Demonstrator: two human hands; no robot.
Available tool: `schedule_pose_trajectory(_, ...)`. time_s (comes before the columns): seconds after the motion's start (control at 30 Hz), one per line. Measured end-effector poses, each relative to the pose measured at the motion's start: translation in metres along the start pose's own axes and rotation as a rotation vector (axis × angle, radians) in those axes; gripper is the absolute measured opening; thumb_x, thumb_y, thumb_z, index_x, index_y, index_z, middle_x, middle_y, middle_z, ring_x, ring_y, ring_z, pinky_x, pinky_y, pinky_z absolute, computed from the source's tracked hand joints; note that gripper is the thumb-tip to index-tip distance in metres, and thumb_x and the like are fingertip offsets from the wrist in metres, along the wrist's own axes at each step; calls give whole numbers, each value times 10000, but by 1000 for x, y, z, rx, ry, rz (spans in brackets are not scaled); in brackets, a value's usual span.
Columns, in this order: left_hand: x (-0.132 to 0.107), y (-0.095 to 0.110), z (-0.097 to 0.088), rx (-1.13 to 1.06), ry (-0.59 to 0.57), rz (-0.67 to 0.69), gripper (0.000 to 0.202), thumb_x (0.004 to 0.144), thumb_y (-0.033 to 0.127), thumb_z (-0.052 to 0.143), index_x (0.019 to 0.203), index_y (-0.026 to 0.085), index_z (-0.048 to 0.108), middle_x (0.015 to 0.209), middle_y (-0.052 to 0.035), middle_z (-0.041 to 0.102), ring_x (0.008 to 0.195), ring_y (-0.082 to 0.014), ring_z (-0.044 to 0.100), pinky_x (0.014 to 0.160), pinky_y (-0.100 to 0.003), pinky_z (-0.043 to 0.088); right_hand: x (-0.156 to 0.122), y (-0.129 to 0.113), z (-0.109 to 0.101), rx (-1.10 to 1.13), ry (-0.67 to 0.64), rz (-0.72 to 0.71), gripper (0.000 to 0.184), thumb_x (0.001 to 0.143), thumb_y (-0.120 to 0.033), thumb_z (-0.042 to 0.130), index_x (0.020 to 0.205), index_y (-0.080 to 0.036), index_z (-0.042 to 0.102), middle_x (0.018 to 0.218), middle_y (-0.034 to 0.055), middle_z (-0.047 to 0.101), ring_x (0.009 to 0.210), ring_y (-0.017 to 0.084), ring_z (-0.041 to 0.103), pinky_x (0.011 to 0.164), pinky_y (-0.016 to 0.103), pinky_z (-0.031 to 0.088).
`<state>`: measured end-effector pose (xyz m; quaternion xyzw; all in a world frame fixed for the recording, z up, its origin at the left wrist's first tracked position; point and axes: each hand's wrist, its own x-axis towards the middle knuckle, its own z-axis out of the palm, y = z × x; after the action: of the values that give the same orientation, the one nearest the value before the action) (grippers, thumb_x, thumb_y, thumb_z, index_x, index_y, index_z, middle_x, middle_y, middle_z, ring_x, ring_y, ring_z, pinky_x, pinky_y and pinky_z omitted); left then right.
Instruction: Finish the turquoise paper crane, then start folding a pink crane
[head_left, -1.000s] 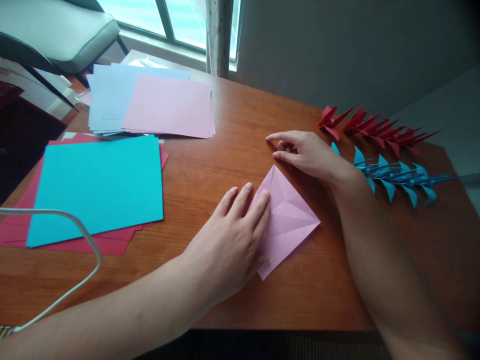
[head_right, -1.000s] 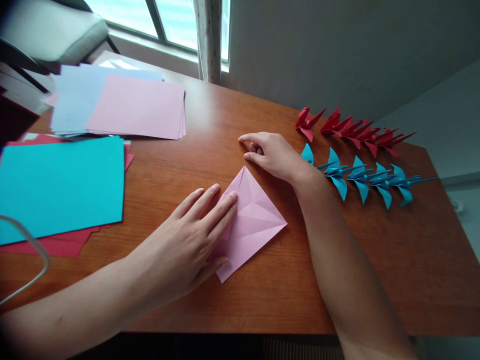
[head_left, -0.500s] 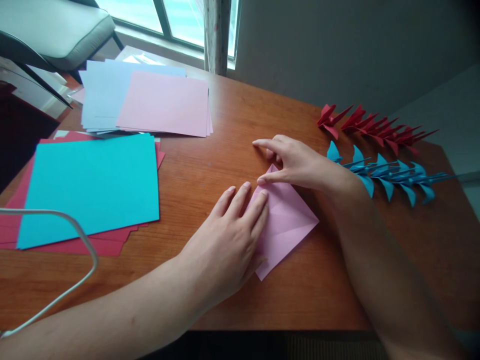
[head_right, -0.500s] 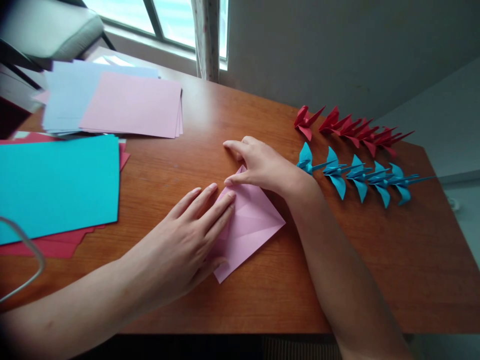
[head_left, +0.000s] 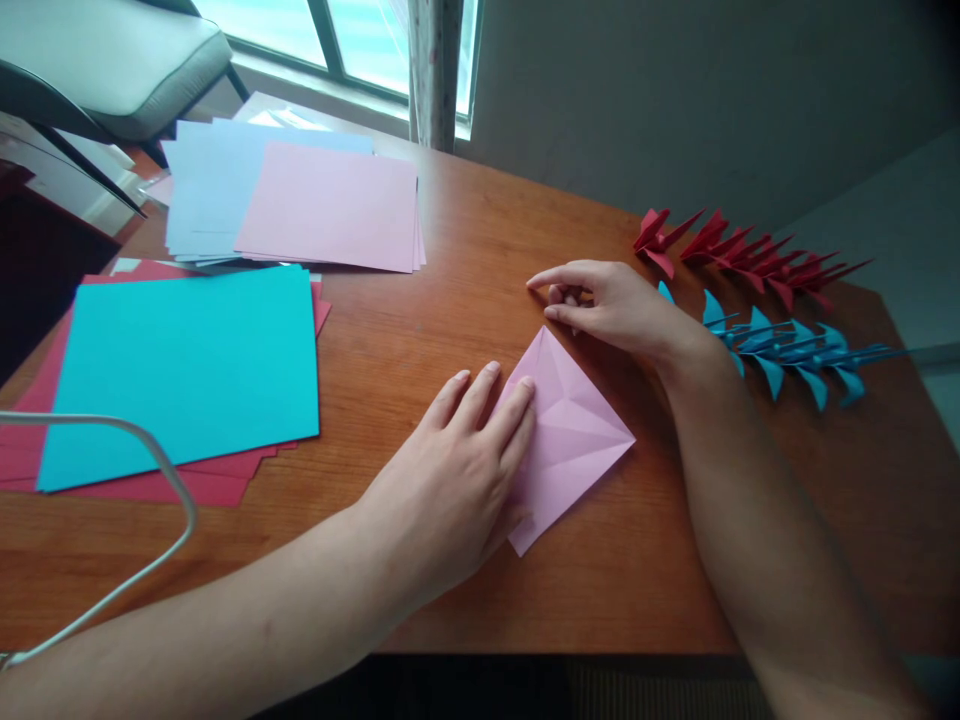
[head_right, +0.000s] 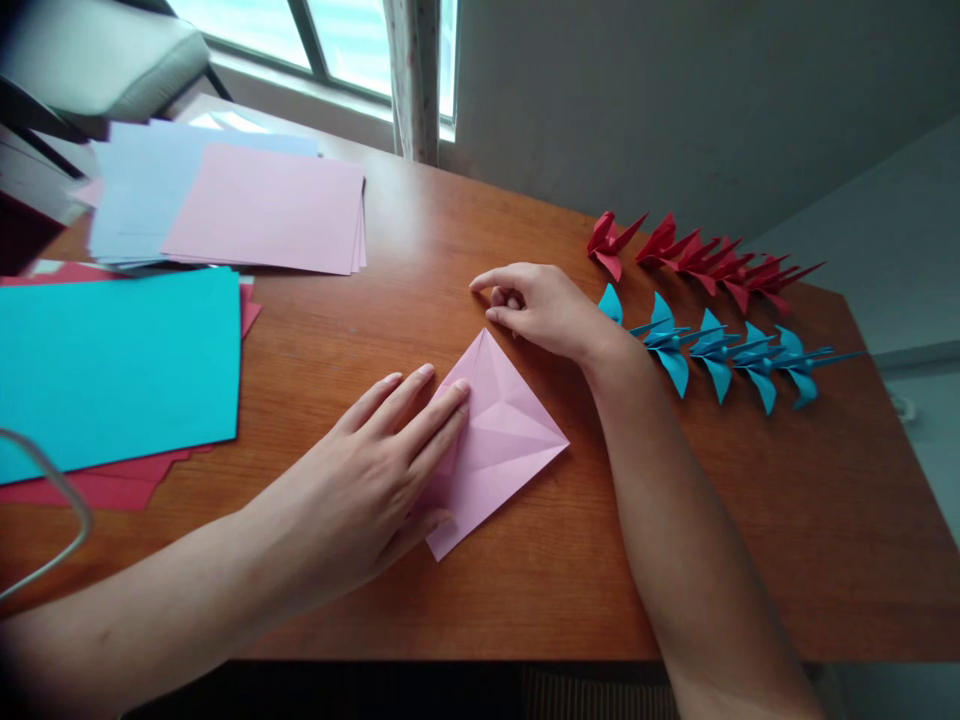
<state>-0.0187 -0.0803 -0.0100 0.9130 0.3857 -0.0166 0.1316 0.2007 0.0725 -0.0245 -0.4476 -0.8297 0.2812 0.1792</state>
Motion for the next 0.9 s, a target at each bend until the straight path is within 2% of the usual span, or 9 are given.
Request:
schedule_pose_trajectory(0.1,0,-1,0,8,7,-3,766,957,513,486,1565,73,334,1654,-156,293,1512,-435,236,1229,-589,230,-4,-6,7,-265,131,-16,294,894,-125,529,1080,-179,750,933,85,695,856,218,630,813,343,478)
schedule_pose_trajectory(0.17,0,-2,0,15,12,5,779,949,527,499,1560,71,341,1650,-161,300,1509,-435,239,1225,-584,239,-11,-11,13,-329,176,7,303,936,-138,482,1091,-179,739,990,105,695,903,231,635,824,346,475)
schedule_pose_trajectory(0.27,1,-4,-1,36,34,30,767,942,514,517,1542,61,364,1625,-173,343,1485,-435,288,1207,-570,280,-32,-20,23,-302,184,40,258,974,-218,492,1080,-195,727,1023,98,707,941,238,643,831,346,478)
schedule_pose_trajectory(0.47,8,-8,-5,118,149,45,487,1000,306,410,1420,84,517,1508,-151,504,1360,-366,473,1109,-491,422,-71,-26,33,-242,229,45,259,949,-302,563,1159,-204,681,889,52,651,798,204,619,737,330,487)
schedule_pose_trajectory(0.57,13,-15,-6,103,214,-23,432,964,195,443,1372,106,552,1442,-140,569,1225,-307,595,983,-434,514,-74,-23,36,-262,227,21,324,926,-280,585,1232,-195,647,888,50,628,814,215,615,746,346,494)
schedule_pose_trajectory(0.63,16,-23,-6,45,252,-94,374,960,168,443,1297,152,607,1286,-108,674,1076,-274,674,856,-398,553,-72,-21,37,-265,251,26,362,924,-264,583,1275,-183,626,921,59,625,837,219,617,774,360,505)
schedule_pose_trajectory(0.7,18,-31,-6,-27,324,-148,334,980,188,426,1221,196,656,1124,-67,741,997,-260,705,773,-368,549,-71,-18,38,-237,292,28,390,925,-252,582,1307,-180,606,990,78,620,889,222,621,818,370,517)
schedule_pose_trajectory(0.8,20,-41,-5,-151,435,-218,310,962,195,449,1135,209,707,1035,-40,773,884,-238,729,725,-339,523,-71,-17,37,-171,335,26,430,915,-265,603,1339,-196,584,1143,114,601,983,233,619,829,379,531)
schedule_pose_trajectory(0.9,22,-46,-6,-297,510,-287,307,916,185,499,1128,184,722,951,-39,785,787,-212,727,687,-309,503,-71,-19,33,-86,321,13,322,914,-292,622,1223,-214,670,1195,110,623,1008,234,617,765,357,527)
